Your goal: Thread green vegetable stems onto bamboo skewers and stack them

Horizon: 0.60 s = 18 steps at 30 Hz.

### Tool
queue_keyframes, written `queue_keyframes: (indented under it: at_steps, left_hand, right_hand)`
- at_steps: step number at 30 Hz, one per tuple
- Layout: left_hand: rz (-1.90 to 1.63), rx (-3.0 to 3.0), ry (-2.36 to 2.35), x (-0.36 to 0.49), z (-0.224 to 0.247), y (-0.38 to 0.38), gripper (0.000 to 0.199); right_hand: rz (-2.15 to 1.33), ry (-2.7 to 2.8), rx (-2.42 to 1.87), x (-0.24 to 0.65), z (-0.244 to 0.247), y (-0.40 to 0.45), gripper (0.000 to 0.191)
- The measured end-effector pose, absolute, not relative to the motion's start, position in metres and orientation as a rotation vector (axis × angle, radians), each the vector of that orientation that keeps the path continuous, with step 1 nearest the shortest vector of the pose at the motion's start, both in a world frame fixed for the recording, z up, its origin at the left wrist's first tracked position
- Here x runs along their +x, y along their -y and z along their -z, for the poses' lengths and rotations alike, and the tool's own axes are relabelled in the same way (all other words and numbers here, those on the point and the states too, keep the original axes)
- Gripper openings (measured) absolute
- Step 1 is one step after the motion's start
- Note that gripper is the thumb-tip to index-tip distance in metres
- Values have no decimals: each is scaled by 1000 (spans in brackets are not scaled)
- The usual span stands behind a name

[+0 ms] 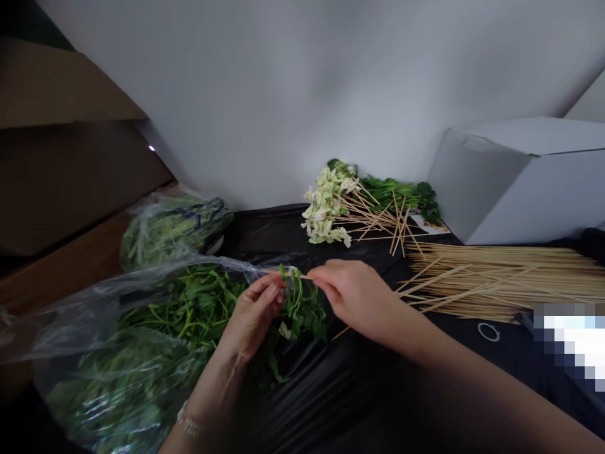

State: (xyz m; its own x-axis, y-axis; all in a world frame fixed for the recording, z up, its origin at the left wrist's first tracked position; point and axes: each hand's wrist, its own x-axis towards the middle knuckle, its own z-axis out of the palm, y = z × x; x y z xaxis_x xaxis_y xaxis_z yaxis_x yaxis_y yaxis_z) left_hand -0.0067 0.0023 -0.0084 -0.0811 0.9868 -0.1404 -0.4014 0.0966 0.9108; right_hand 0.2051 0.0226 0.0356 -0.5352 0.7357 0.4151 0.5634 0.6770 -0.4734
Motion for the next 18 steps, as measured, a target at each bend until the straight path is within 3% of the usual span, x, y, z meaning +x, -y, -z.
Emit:
queue_keyframes:
  at_steps: [3,8,12,18]
  left_hand:
    - [-1391,906,-1159,-9,11,-5,33]
    - [-1290,1605,-1558,-14,18,-6,7]
    - [-940,2096,-1880,-15,21,-2,14]
    - [-504,2352,-2175,-11,28,1,19]
  right_hand:
    - [-202,2040,-1077,217,-44,-29,27]
    - [-24,1892,-1135,226,-56,-31,30]
    - [-36,1933,-1131,224,-56,-29,31]
    - [-101,1978,-1116,222,-52,-29,31]
